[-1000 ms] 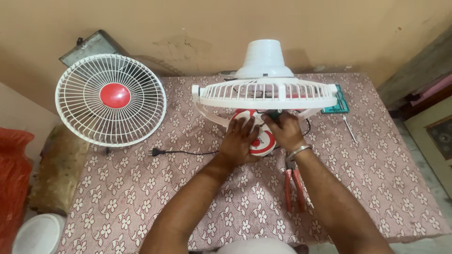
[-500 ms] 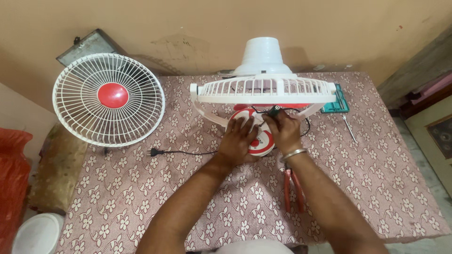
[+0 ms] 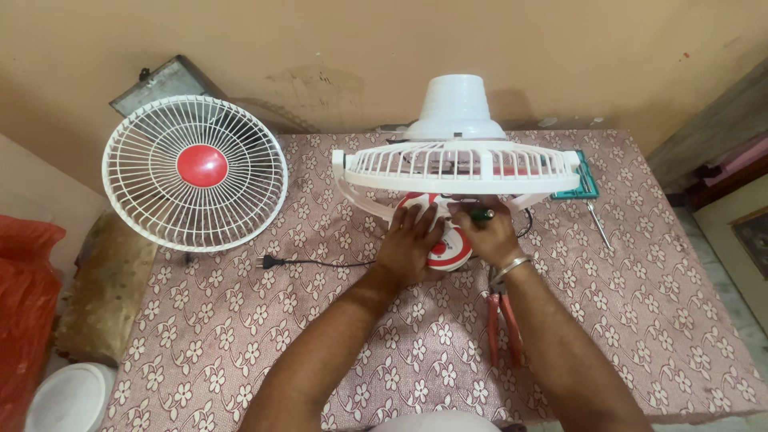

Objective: The person uses a screwdriver to remove screws from the front grill of a small table fan, then detaches the grill and places it aside. They continue to unscrew and remove the central hub and fan blades from the motor shaft, leaving the fan head exposed.

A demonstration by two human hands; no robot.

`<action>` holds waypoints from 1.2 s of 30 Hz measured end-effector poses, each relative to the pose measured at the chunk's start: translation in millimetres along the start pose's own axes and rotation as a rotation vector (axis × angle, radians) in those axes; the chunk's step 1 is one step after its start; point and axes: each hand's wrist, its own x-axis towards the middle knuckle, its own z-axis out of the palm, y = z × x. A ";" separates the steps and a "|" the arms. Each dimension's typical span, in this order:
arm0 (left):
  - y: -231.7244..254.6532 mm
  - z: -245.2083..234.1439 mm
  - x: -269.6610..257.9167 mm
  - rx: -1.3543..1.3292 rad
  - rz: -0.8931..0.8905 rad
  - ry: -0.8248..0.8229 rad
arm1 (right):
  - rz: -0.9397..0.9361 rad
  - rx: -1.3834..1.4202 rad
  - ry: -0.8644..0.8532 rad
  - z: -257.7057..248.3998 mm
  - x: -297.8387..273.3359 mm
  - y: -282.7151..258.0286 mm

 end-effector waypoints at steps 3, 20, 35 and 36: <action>0.3 -1.4 0.1 -0.009 -0.007 0.001 | 0.059 0.161 -0.117 -9.6 2.9 2.6; -2.9 2.2 0.8 -0.004 -0.010 -0.050 | 0.057 0.481 0.168 -6.5 -47.6 21.9; -4.8 3.6 -1.9 0.023 0.035 0.039 | -0.004 0.058 0.364 6.0 -41.6 2.3; -5.0 3.4 -1.7 0.024 0.036 0.044 | -0.020 0.044 0.379 7.4 -40.7 4.0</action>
